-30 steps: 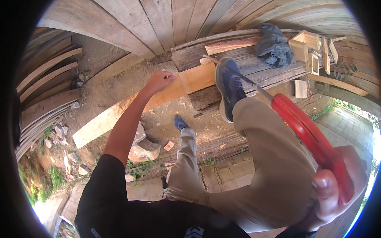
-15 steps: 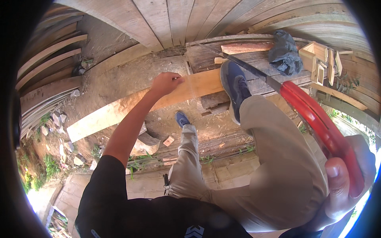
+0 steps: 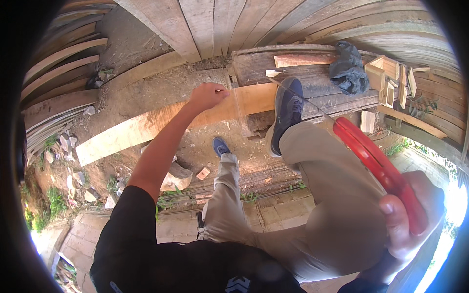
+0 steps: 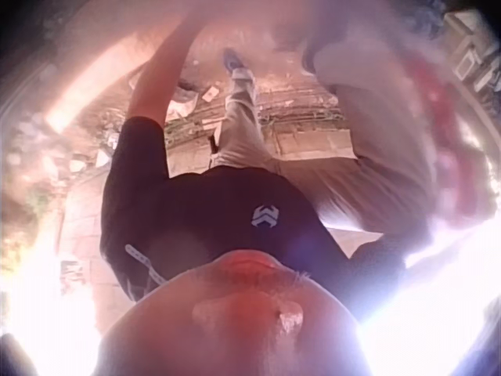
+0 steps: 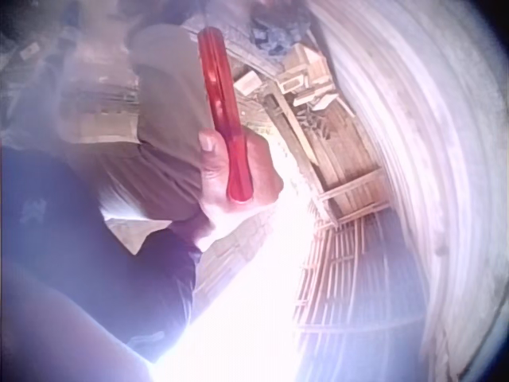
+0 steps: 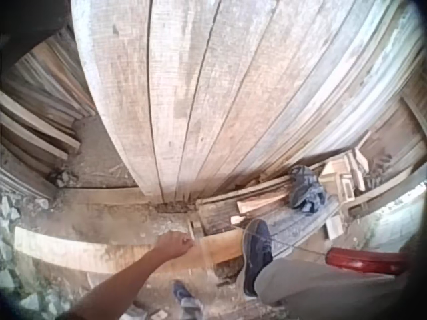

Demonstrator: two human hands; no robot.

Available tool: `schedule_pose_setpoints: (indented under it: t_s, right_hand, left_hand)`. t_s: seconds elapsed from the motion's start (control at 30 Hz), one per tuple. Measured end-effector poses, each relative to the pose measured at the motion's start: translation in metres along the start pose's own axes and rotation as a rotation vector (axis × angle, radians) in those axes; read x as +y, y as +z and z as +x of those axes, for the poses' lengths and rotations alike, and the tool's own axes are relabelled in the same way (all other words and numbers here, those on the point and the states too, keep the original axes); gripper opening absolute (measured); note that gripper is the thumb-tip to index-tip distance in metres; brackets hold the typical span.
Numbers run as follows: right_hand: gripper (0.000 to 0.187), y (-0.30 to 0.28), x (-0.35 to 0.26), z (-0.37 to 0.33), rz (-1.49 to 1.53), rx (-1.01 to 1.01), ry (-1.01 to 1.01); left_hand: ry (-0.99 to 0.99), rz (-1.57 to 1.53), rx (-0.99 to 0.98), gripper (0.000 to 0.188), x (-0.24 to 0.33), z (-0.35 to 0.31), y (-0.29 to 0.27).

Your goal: The person uses a hand saw to cut a wooden plank resting on a workbench. They hold the plank with one hand and saw with the other, completing the cut and separating the piece.

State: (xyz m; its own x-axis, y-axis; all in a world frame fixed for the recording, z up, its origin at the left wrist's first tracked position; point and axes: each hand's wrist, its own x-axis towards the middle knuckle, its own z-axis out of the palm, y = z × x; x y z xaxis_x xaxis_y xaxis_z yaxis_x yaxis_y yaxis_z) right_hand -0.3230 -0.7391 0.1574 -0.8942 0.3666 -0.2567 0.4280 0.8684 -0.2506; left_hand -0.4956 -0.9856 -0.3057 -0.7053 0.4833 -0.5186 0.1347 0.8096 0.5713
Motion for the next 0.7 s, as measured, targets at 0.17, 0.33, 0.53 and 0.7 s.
schedule_pose_setpoints:
  t_s: [0.17, 0.33, 0.53, 0.7]
  right_hand:
    - [0.054, 0.022, -0.004, 0.002, 0.095, 0.166, -0.084]
    - [0.057, 0.027, -0.015, -0.004, 0.118, 0.156, -0.031]
    - [0.054, 0.019, -0.019, -0.013, 0.108, 0.062, 0.031]
    - [0.049, 0.031, -0.020, -0.028, 0.244, -0.031, 0.141]
  left_hand:
    - [0.026, -0.042, -0.011, 0.036, -0.011, 0.010, 0.008]
    - [0.018, -0.073, -0.041, 0.037, -0.003, 0.005, 0.014]
    - [0.012, -0.045, -0.034, 0.038, 0.013, 0.002, 0.023]
    - [-0.004, -0.045, -0.053, 0.040, 0.009, -0.001, 0.021]
